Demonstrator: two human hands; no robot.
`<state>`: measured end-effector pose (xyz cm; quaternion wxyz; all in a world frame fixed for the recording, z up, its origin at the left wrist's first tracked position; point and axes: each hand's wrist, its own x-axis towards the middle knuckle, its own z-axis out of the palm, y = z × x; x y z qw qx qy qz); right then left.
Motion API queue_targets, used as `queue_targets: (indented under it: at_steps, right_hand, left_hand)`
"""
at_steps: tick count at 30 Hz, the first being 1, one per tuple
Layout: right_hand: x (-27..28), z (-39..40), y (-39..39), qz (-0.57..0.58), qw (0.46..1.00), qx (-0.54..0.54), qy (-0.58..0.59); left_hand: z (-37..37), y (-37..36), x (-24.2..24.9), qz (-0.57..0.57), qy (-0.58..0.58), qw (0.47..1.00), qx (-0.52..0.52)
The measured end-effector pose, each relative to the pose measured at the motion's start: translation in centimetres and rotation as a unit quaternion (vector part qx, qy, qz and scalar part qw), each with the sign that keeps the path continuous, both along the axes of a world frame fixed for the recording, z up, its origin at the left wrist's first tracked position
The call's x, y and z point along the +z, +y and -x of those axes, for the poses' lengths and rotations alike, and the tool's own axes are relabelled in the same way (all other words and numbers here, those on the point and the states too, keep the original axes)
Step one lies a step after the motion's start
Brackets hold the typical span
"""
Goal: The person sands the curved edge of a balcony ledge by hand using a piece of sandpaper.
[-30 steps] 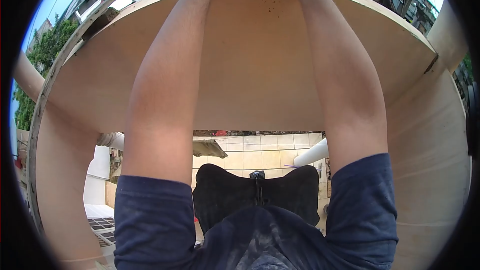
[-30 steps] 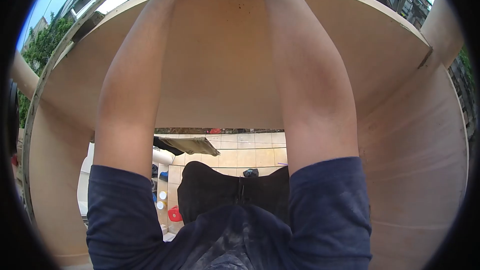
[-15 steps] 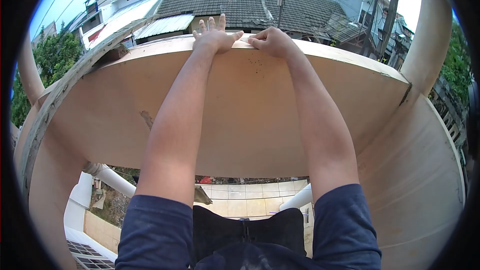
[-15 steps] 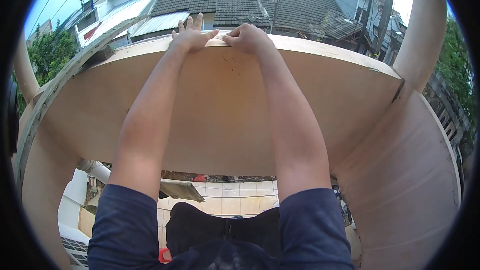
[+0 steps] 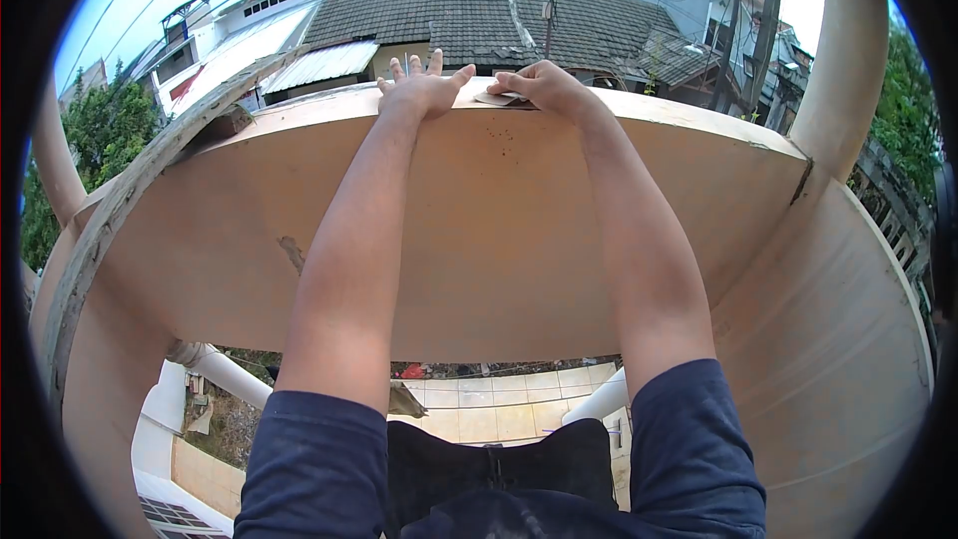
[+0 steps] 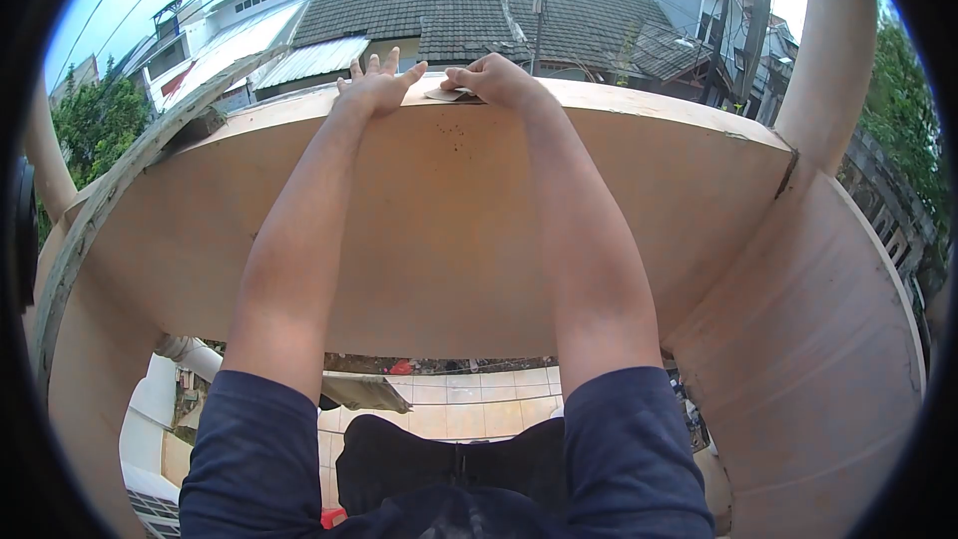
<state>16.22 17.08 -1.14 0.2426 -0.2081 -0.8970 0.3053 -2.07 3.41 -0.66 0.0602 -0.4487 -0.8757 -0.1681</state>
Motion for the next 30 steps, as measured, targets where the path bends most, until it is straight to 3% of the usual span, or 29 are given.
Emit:
queue_targets:
  at_steps: [2, 3, 4, 6, 7, 10, 12, 14, 15, 18, 20, 23, 26, 28, 30]
  right_hand:
    - [0.5, 0.5, -1.6, -0.037, 0.992, -0.099, -0.066]
    - [0.0, 1.5, -1.5, -0.113, 0.987, -0.096, -0.062]
    - [0.0, 2.0, -1.2, -0.113, 0.987, -0.095, -0.058]
    - [0.7, 2.6, -1.5, -0.086, 0.964, -0.209, -0.138]
    - [2.0, 2.9, -2.1, -0.012, 0.952, -0.239, -0.192]
    - [1.6, 3.1, -4.0, -0.081, 0.923, -0.32, -0.197]
    - [0.9, 3.4, -2.4, -0.121, 0.922, -0.319, -0.185]
    - [0.8, 2.4, -0.9, -0.078, 0.983, -0.091, -0.142]
    - [0.5, 2.1, -0.6, -0.082, 0.989, -0.061, -0.111]
    - [0.2, 2.0, 0.0, -0.057, 0.99, -0.063, -0.115]
    - [1.2, 1.6, -2.6, -0.061, 0.984, -0.119, -0.119]
    - [1.1, 2.4, -3.4, -0.06, 0.946, -0.311, -0.075]
    - [1.6, 2.1, -4.2, -0.06, 0.942, -0.323, -0.066]
    - [1.4, 2.0, -3.5, -0.069, 0.959, -0.27, -0.061]
    - [1.4, 1.2, -3.7, -0.108, 0.986, -0.09, -0.089]
  left_hand:
    - [-0.7, -0.6, 0.5, 0.009, 0.006, 1.0, 0.011]
    - [-0.6, -0.6, 0.3, 0.003, 0.015, 1.0, 0.009]
    - [-0.4, -0.6, 0.2, 0.003, 0.019, 1.0, 0.01]
    - [-0.4, -0.6, -0.1, -0.004, 0.035, 0.999, -0.006]
    - [-0.3, -0.7, -0.1, -0.005, 0.039, 0.999, -0.008]
    - [-0.2, -0.9, -0.1, -0.02, 0.038, 0.999, -0.018]
    - [-0.2, -1.1, 0.1, -0.02, 0.036, 0.999, -0.016]
    - [-0.4, -1.0, 0.0, -0.014, 0.019, 1.0, -0.016]
    - [-0.4, -1.0, 0.1, -0.01, 0.015, 1.0, -0.009]
    - [-0.5, -0.8, 0.2, 0.003, 0.002, 1.0, 0.003]
    - [-0.2, -0.3, 0.1, -0.001, 0.003, 1.0, 0.002]
    - [0.2, -0.3, -0.2, 0.0, 0.018, 1.0, -0.002]
    - [0.0, -0.6, -0.2, -0.007, 0.016, 1.0, -0.005]
    - [-0.1, -0.6, -0.2, -0.008, 0.018, 1.0, -0.004]
    - [-0.2, -0.7, -0.1, -0.022, 0.02, 1.0, 0.0]
